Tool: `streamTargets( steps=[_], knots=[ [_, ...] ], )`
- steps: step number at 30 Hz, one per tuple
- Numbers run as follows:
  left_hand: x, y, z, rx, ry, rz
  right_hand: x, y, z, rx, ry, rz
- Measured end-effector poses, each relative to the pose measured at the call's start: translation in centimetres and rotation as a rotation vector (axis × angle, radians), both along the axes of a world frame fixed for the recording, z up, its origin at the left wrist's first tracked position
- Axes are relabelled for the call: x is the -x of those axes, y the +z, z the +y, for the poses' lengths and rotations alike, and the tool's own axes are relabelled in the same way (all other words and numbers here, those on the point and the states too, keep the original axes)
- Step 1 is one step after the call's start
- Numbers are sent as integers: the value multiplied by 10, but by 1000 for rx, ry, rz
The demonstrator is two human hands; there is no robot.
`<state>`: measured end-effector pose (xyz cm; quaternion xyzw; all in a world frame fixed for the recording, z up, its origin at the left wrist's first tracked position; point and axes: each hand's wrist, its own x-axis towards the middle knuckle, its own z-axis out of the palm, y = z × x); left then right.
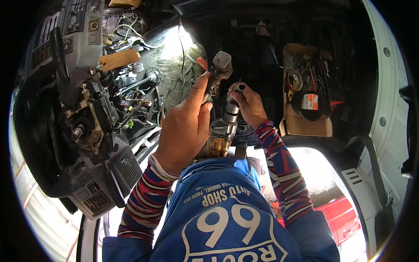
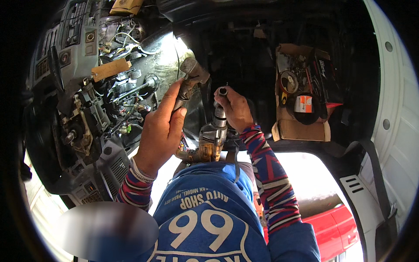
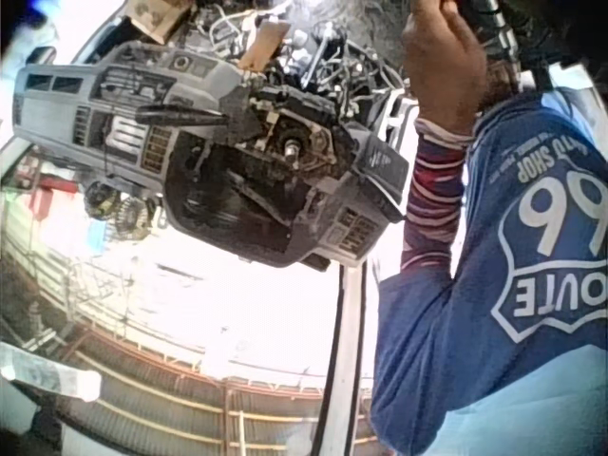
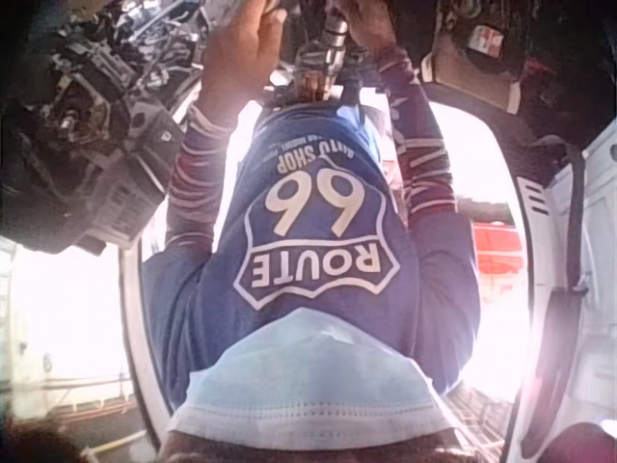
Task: The person walks through a cluttered auto repair shop and enters a white van with its interior partially disassembled. They use a cordless drill to remove screws from the dashboard area, then switch to a screwdriver to adjust components under the dashboard. The person handles small parts and tools while working on the vehicle's interior.
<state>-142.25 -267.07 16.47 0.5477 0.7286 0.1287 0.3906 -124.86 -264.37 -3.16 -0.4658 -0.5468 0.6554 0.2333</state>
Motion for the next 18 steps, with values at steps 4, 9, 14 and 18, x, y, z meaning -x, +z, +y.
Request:
streamTargets(
  steps=[4, 9, 14, 18],
  knots=[
    [-2, 7, 0, -74, 4, -70, 0, -4, -7, -124, -29, 31],
    [-17, 4, -5, -402, -123, 35, 2, -8, -9, -211, -12, -71],
    [-14, 7, -3, 168, -213, 174, 3, -3, -6, -350, 48, -75],
    [-14, 5, -6, -206, -94, -6, 4, 1, -6, -270, 34, -89]
  ],
)
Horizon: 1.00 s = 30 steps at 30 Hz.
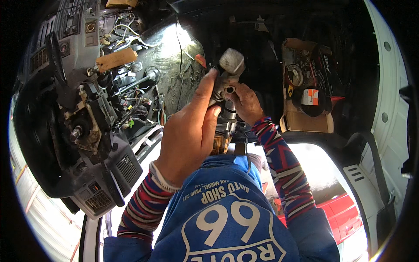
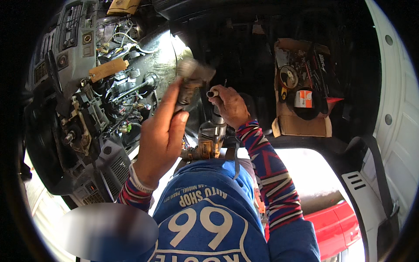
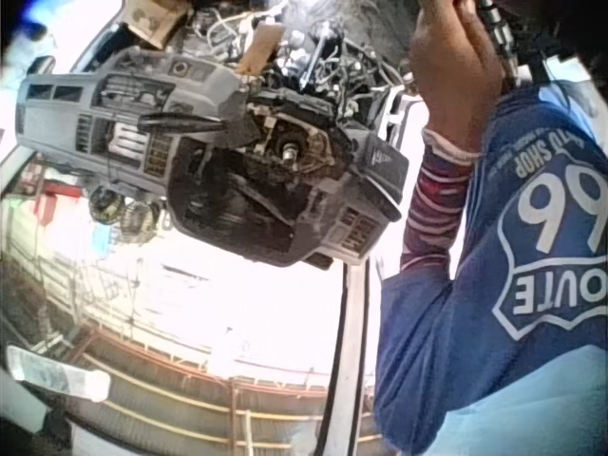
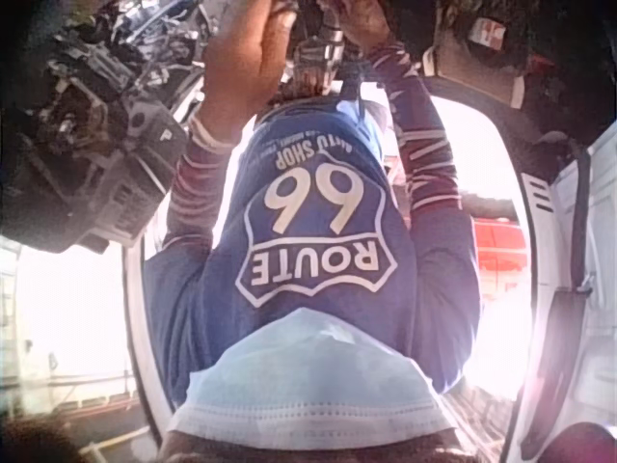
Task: The person walks through a cluttered auto repair shop and enters a white van with its interior partially disassembled. They use a cordless drill to remove screws from the dashboard area, then switch to a screwdriver to adjust components under the dashboard. The person handles small parts and tools while working on the vehicle's interior.
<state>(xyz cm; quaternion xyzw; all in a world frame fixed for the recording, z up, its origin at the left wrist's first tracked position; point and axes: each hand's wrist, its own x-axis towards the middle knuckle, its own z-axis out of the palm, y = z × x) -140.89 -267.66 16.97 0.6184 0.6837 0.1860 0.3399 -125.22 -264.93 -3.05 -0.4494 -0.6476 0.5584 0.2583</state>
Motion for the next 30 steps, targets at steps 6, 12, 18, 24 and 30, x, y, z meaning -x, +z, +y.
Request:
streamTargets(
  steps=[6, 12, 18, 24, 30],
  knots=[
    [2, -15, -8, 353, -97, 254, 4, -2, 3, -20, 41, -24],
    [5, -9, -5, 180, 119, 4, 0, -1, 5, 219, -44, 166],
    [5, 8, -3, 95, 140, -104, -4, 0, 2, 227, -16, 121],
    [0, -1, -1, 115, -13, 24, -3, 1, 0, -65, 32, 105],
    [16, 10, 1, -56, -29, 98, -2, 2, 1, 1, 31, 73]
  ],
)
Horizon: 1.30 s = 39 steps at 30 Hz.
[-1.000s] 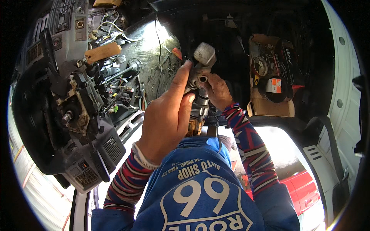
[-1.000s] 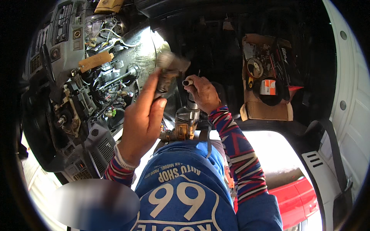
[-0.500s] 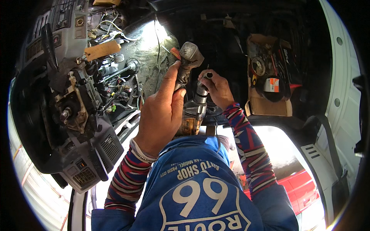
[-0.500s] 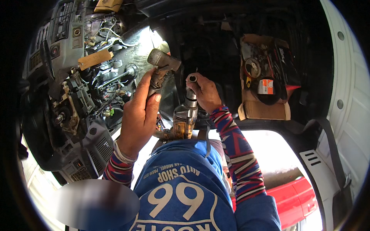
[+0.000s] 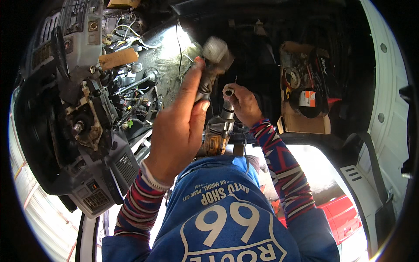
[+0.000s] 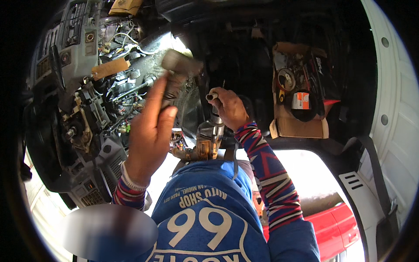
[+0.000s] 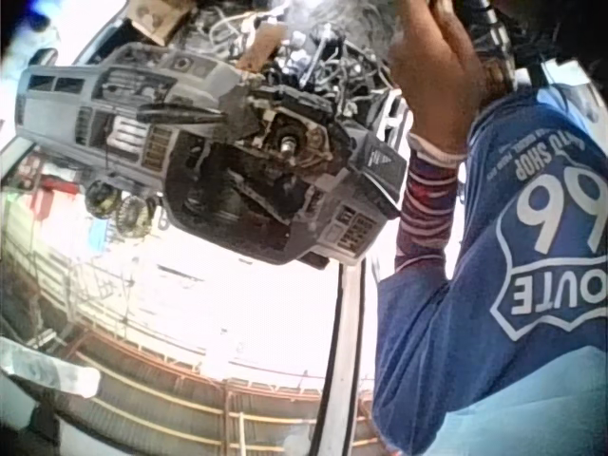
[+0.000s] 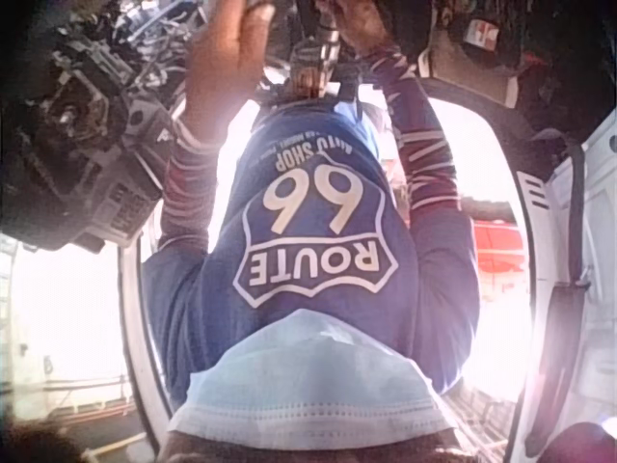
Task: The person walks through a cluttered auto repair shop and enters a white van with its interior partially disassembled. They use a cordless drill to remove screws from the dashboard area, then switch to a screwdriver to adjust components under the dashboard. The person handles small parts and tools while working on the vehicle's interior.
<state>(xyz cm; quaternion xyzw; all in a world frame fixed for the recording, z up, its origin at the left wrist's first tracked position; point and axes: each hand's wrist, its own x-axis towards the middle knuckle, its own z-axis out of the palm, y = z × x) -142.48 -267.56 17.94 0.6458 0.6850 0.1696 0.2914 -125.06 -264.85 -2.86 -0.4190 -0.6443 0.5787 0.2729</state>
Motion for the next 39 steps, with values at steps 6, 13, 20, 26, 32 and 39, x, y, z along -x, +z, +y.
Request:
streamTargets(
  steps=[6, 13, 20, 26, 32, 39],
  knots=[
    [-7, -12, -8, 324, -99, 123, 1, -5, -1, -66, 10, -31],
    [-8, -1, -10, 168, 143, -54, 2, -12, -1, 157, -2, 79],
    [-16, -5, -2, 392, -78, 192, -1, -9, -2, 72, 14, 55],
    [-11, -3, 6, 71, 56, 5, 0, -12, -3, 85, 29, 71],
    [-23, -14, -6, 91, 25, 30, 2, -13, -4, -5, -28, 38],
    [-11, -6, -5, 62, 218, -129, 4, -8, -2, 44, 7, 12]
  ],
)
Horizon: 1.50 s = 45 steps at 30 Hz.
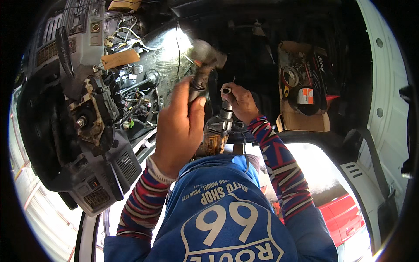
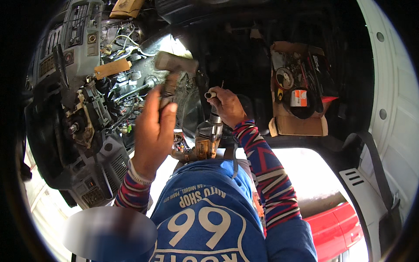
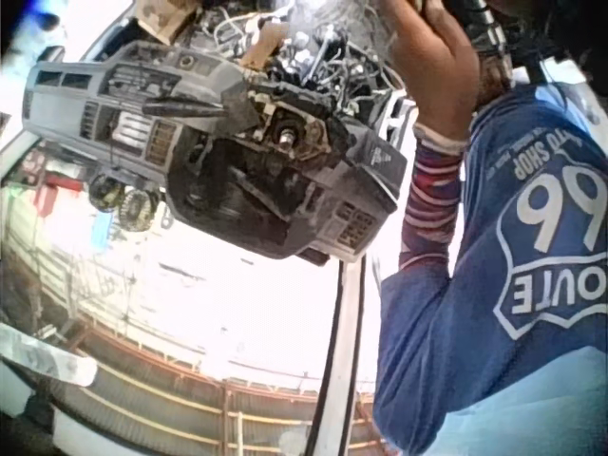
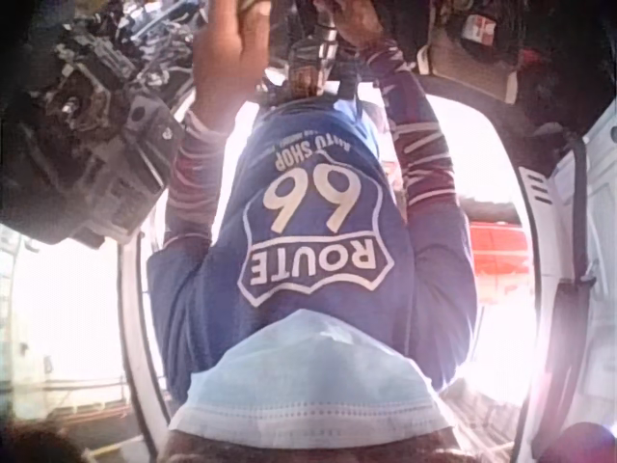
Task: The person walks through a cluttered auto repair shop and enters a white van with its interior partially disassembled. They use a cordless drill to remove screws from the dashboard area, then switch to a screwdriver to adjust components under the dashboard. The person handles small parts and tools while working on the vehicle's interior.
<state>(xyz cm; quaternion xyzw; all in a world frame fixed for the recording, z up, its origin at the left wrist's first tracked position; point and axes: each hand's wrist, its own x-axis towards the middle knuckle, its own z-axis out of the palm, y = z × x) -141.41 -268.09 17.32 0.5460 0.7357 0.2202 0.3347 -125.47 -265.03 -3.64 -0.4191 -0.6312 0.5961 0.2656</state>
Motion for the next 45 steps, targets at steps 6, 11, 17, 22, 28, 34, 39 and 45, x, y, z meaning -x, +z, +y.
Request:
streamTargets(
  steps=[6, 11, 17, 22, 28, 34, 39, 45],
  knots=[
    [-2, -12, -8, 371, -264, 242, -1, 6, 2, -20, 3, 40],
    [7, -17, -13, 233, -91, 123, 1, 1, 4, 151, -24, 85],
    [13, -9, -9, 195, 12, -46, -2, 0, 2, 313, -126, 79],
    [12, -10, -6, 151, -8, -66, -3, 3, 4, 185, -87, -23],
    [1, -19, -8, 52, -58, -29, -1, 0, 0, -9, -98, -12],
    [4, -10, 7, 335, -261, 266, 3, -7, -7, 40, -137, 28],
    [-4, 8, 2, -263, -83, -30, 3, -8, -9, 31, -127, -5],
    [-3, -15, 2, 364, -210, 201, 5, -8, -6, -43, -96, 1]
  ],
)
